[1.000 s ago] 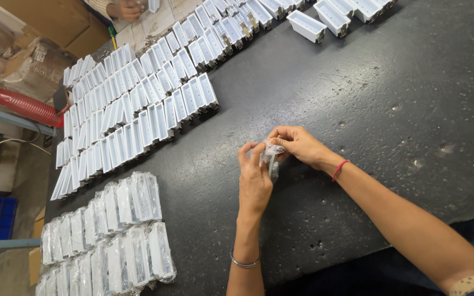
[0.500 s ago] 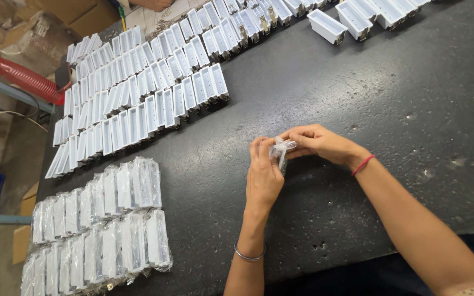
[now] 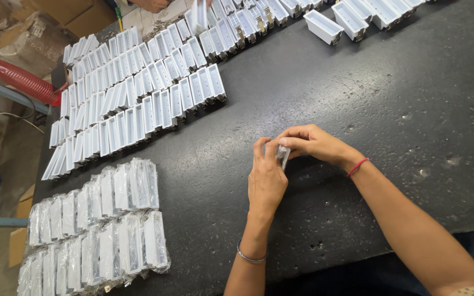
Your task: The person wraps individual white rectangular components in clear plastic bags by hand. They pick each component, place it into a bag, fold the bag around it, and set the wrapped item aside. The process is repeated continuously across the table.
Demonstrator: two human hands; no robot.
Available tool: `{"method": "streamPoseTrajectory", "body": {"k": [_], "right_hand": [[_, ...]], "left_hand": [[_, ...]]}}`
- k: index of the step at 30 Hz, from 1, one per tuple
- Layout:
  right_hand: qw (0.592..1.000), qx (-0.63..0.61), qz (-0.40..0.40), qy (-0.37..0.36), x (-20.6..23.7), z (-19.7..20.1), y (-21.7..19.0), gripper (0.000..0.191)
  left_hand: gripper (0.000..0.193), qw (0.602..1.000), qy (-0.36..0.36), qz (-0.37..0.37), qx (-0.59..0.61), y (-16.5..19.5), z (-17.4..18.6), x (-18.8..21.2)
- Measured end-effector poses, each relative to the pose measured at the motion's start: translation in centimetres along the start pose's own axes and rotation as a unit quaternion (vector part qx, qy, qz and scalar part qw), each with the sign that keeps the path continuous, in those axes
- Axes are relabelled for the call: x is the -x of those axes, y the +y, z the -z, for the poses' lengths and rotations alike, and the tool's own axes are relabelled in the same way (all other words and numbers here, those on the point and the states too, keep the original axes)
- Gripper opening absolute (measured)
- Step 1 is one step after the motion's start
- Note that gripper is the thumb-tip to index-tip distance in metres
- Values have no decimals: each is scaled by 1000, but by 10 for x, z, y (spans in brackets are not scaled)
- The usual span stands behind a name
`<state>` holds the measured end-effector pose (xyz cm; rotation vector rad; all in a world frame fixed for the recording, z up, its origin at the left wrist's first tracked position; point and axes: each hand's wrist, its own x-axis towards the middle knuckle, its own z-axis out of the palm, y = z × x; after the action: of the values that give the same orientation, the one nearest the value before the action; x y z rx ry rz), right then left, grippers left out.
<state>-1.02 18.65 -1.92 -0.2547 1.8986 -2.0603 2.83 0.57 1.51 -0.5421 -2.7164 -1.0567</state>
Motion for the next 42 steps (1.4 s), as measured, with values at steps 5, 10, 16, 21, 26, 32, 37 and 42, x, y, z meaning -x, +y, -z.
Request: {"method": "streamPoseTrajectory", "body": {"k": [5, 10, 16, 21, 26, 32, 37, 42], "right_hand": [[1000, 1, 20, -16, -2, 3, 8, 33], [997, 24, 69, -7, -8, 3, 15, 31], [989, 120, 31, 86, -7, -9, 7, 21], [986, 111, 56, 112, -6, -16, 8, 17], [996, 2, 81, 31, -7, -9, 8, 17], [997, -17, 70, 4, -2, -8, 4, 21], [998, -24, 23, 48, -3, -11, 6, 23], [995, 76, 41, 58, -2, -7, 10, 19]], "left_hand": [[43, 1000, 3, -2, 23, -3, -3, 1], [52, 999, -3, 3, 42, -7, -5, 4], [48, 1000, -15, -14, 6, -11, -6, 3], [45, 999, -26, 23, 2, -7, -5, 1], [42, 1000, -5, 16, 22, -2, 0, -1], [42, 999, 9, 21, 49, -4, 4, -3], [40, 999, 22, 3, 38, -9, 4, 3], [45, 993, 62, 10, 101, -20, 5, 14]]}}
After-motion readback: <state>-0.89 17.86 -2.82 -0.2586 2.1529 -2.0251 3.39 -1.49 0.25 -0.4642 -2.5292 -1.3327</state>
